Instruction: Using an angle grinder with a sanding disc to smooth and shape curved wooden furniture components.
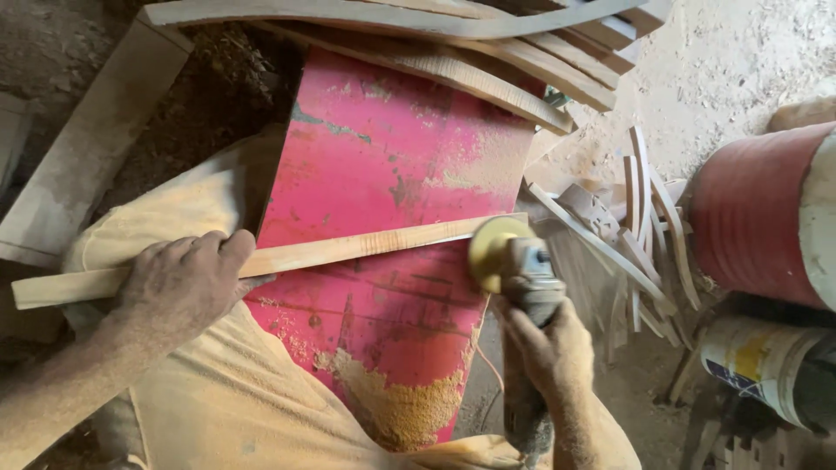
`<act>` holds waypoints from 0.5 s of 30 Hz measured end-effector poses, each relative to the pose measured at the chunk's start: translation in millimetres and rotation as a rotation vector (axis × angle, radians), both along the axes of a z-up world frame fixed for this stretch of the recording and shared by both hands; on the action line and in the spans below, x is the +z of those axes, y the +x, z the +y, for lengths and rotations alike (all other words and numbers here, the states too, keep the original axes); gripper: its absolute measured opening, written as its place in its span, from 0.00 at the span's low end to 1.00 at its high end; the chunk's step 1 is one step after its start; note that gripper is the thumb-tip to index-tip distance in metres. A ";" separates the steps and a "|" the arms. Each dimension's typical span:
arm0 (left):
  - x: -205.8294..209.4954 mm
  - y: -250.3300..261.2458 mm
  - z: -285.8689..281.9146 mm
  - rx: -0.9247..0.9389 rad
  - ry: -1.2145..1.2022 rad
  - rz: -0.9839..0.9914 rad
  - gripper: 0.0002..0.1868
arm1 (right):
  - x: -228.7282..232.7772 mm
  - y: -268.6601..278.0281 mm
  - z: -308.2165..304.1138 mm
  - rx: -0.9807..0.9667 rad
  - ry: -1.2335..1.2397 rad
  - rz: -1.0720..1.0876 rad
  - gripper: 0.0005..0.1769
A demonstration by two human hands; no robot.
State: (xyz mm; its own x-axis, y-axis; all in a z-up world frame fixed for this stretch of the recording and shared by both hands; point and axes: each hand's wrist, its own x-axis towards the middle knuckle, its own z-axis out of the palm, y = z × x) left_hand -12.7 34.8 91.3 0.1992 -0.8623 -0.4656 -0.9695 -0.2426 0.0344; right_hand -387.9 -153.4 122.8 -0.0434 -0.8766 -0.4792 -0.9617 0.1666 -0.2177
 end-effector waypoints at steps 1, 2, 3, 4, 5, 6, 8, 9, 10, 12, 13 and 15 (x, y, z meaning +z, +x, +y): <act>2.3 -0.6 -1.1 -0.004 -0.003 0.002 0.27 | 2.6 6.9 3.8 -0.004 -0.003 0.002 0.36; 4.7 -2.1 -1.8 0.005 -0.001 -0.023 0.25 | 5.4 12.8 8.4 0.011 0.048 -0.058 0.35; 6.8 -3.7 -2.7 0.014 0.001 -0.048 0.24 | 7.9 18.7 12.7 0.027 0.098 -0.119 0.35; -1.8 -1.2 1.1 0.010 -0.002 -0.046 0.24 | 12.0 26.0 16.6 0.023 0.096 -0.117 0.35; -10.4 1.7 4.9 -0.020 0.029 -0.037 0.19 | 16.0 33.6 20.5 0.064 0.124 -0.164 0.35; -18.3 5.7 9.8 -0.049 0.063 -0.030 0.15 | 19.5 42.7 24.6 0.107 0.153 -0.214 0.35; -12.9 4.6 6.4 -0.047 0.063 -0.033 0.15 | 18.7 43.7 19.1 0.118 0.158 -0.194 0.36; -10.3 4.1 5.8 -0.044 0.063 -0.034 0.15 | 18.4 44.3 17.1 0.130 0.163 -0.173 0.36; -9.4 3.9 5.7 -0.042 0.064 -0.033 0.15 | 15.5 37.8 12.9 0.131 0.165 -0.172 0.36; -7.7 3.7 4.4 -0.042 0.094 -0.047 0.14 | 11.0 25.2 3.2 0.046 0.155 -0.114 0.37; -9.4 4.5 5.1 -0.040 0.091 -0.046 0.14 | 12.6 21.7 -2.7 0.048 0.152 -0.113 0.37; -12.5 5.6 7.6 -0.064 0.026 -0.044 0.13 | 15.7 13.9 -12.3 -0.001 0.082 -0.011 0.37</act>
